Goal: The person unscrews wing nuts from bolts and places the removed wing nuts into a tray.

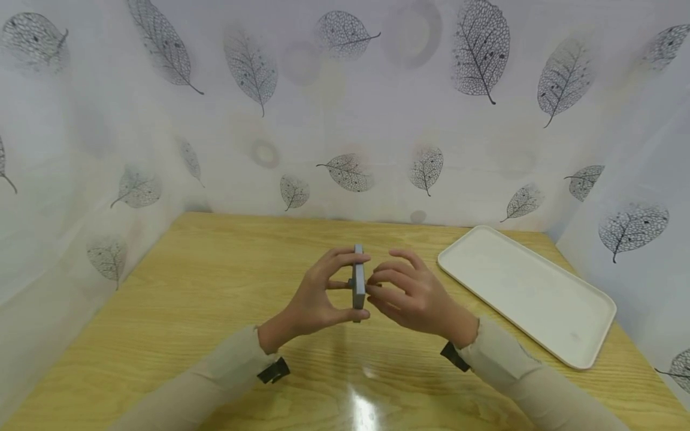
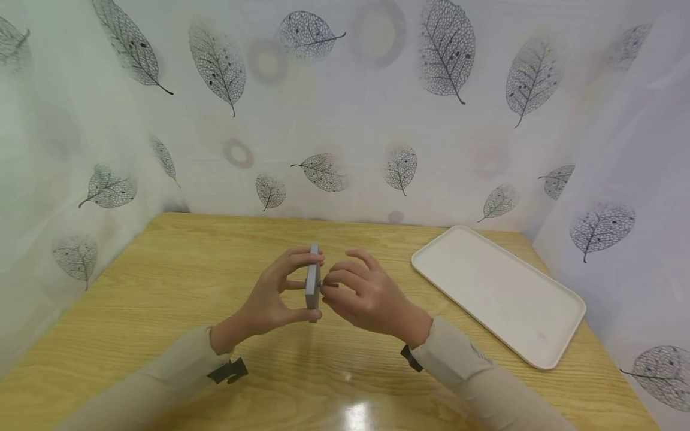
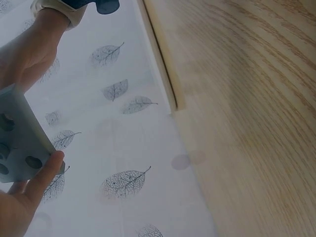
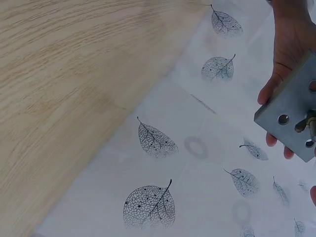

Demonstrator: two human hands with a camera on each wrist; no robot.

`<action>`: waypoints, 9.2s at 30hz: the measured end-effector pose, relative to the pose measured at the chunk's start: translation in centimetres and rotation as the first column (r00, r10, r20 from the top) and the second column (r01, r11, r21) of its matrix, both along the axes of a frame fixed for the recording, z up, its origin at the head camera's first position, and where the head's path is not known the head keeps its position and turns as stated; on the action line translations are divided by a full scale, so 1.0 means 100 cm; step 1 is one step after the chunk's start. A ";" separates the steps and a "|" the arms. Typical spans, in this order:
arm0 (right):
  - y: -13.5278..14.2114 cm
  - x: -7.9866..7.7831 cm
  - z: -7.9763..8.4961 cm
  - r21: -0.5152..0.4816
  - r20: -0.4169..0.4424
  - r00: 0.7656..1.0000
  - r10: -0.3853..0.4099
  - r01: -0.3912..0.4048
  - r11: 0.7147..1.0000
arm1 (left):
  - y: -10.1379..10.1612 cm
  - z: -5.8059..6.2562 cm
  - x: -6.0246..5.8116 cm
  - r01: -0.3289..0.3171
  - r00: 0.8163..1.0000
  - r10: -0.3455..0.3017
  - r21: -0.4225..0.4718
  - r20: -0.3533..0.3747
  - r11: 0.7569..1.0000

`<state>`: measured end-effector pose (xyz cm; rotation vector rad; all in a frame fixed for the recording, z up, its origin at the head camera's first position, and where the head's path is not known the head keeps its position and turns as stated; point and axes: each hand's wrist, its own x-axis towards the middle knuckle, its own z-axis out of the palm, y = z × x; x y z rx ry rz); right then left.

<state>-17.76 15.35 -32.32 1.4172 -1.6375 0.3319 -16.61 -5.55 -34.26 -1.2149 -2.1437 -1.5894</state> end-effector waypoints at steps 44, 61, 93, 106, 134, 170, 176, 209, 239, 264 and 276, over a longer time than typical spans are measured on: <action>0.004 -0.005 0.001 0.018 0.190 0.981 -0.042 0.040 0.999 | 0.000 -0.002 0.000 -0.004 1.000 0.004 -0.013 -0.004 1.000; 0.006 -0.001 0.000 0.022 0.129 0.991 -0.025 0.022 1.000 | 0.001 -0.001 0.000 0.000 1.000 0.000 -0.014 0.001 1.000; 0.005 -0.008 -0.004 0.007 0.003 0.997 -0.076 0.076 0.997 | 0.002 -0.001 0.001 0.006 1.000 -0.007 -0.011 -0.002 1.000; 0.003 0.002 0.000 0.005 -0.019 1.000 -0.009 0.009 1.000 | 0.002 -0.003 -0.001 0.006 1.000 -0.006 -0.010 -0.010 1.000; 0.007 -0.008 -0.002 0.026 0.171 0.981 -0.092 0.089 0.996 | 0.001 -0.002 0.000 -0.001 1.000 0.001 -0.017 0.004 1.000; 0.007 -0.007 -0.004 0.056 0.255 0.953 -0.164 0.155 0.986 | 0.000 -0.003 -0.002 0.003 1.000 -0.003 -0.014 0.005 1.000; 0.007 -0.008 -0.005 0.063 0.251 0.954 -0.167 0.156 0.986 | 0.000 -0.003 -0.002 0.003 1.000 -0.003 -0.011 0.004 1.000; 0.008 -0.004 -0.002 0.046 0.247 0.961 -0.122 0.114 0.992 | 0.001 -0.005 -0.002 0.002 1.000 -0.002 -0.012 0.006 1.000; 0.004 0.000 -0.002 -0.009 0.107 0.994 -0.006 0.007 1.000 | 0.002 -0.008 -0.003 0.003 1.000 -0.003 -0.002 0.008 1.000; 0.007 -0.008 -0.006 -0.007 0.191 0.977 -0.091 0.094 0.996 | 0.001 -0.006 -0.002 -0.012 1.000 0.013 -0.006 0.023 1.000; 0.005 -0.002 -0.004 -0.023 0.110 0.994 0.023 -0.020 1.000 | 0.000 -0.006 -0.003 0.004 1.000 -0.004 -0.004 0.001 1.000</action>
